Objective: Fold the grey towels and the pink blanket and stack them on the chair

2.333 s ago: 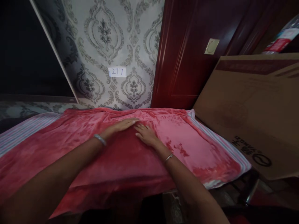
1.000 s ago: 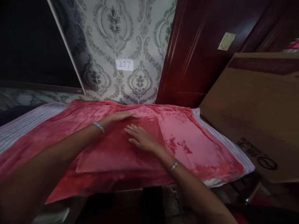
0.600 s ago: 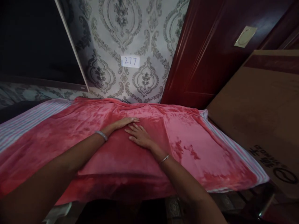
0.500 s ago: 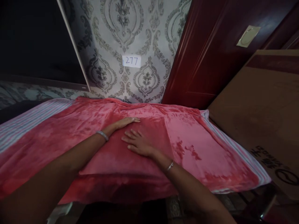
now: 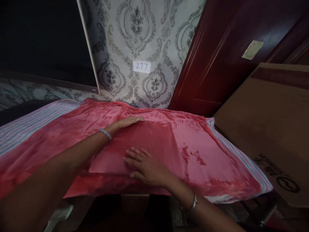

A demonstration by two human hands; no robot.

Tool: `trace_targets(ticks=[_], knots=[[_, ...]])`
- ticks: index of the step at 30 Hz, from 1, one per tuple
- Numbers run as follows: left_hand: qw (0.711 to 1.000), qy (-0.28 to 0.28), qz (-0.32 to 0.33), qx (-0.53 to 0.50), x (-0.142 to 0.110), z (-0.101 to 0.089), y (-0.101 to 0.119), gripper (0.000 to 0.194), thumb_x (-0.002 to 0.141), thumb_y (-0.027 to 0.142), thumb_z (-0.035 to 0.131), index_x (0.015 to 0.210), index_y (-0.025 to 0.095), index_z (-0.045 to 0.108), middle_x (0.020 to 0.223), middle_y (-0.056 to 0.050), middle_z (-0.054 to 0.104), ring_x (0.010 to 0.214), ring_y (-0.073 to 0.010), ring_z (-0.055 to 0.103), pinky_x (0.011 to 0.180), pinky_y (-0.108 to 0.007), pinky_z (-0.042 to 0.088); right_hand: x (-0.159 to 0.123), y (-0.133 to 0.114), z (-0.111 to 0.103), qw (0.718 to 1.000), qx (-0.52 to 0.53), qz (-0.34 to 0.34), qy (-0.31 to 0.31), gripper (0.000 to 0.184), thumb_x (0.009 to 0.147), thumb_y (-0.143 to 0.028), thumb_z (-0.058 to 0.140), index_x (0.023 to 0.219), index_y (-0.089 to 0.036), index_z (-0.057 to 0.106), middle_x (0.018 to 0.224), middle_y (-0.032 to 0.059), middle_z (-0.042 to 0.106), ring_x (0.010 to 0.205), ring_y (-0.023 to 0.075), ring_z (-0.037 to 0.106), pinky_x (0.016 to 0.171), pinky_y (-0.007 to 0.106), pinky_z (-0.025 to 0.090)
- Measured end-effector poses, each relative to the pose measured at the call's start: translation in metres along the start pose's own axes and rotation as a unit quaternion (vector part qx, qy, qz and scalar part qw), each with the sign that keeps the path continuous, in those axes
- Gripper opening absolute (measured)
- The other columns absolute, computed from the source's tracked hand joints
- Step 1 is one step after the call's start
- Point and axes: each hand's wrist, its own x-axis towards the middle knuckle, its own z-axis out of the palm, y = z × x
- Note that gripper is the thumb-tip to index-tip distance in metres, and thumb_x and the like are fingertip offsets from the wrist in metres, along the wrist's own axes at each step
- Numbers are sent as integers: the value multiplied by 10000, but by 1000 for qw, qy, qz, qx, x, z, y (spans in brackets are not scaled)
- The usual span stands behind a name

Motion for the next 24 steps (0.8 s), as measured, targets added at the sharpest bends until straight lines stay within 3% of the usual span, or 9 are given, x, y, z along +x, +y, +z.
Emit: trace_targets(ticks=[6, 11, 17, 24], knots=[[995, 7, -52, 90, -41, -32, -17, 628, 1018, 598, 351, 1466, 227, 586, 1621, -49, 481, 1505, -217, 410, 1292, -381, 205, 91, 53, -20, 997, -57, 33, 52, 626, 1087, -530, 429, 1648, -272, 326, 1709, 85, 241, 1584, 281, 195, 1284, 572, 177], [988, 33, -94, 114, -63, -25, -40, 586, 1029, 556, 330, 1459, 267, 603, 1623, -29, 480, 1529, -226, 372, 1310, -420, 137, 143, 74, -14, 995, -86, 51, 26, 639, 1081, -591, 390, 1638, -279, 357, 1719, 82, 208, 1592, 298, 153, 1283, 581, 160], [992, 75, -74, 69, -68, -9, -55, 592, 1033, 489, 303, 1485, 220, 575, 1592, -50, 520, 1488, -210, 428, 1299, -414, 230, 137, 57, 4, 994, -98, 50, -7, 645, 1081, -605, 389, 1650, -315, 305, 1731, 54, 149, 1601, 313, 65, 1278, 627, 77], [988, 61, -92, 109, -69, -10, -58, 624, 1034, 551, 287, 1471, 225, 592, 1615, -61, 489, 1516, -217, 392, 1308, -405, 182, 81, 2, 28, 995, -22, -76, -67, 660, 1070, -550, 486, 1655, -320, 284, 1736, 28, 107, 1605, 257, -13, 1298, 549, 4]])
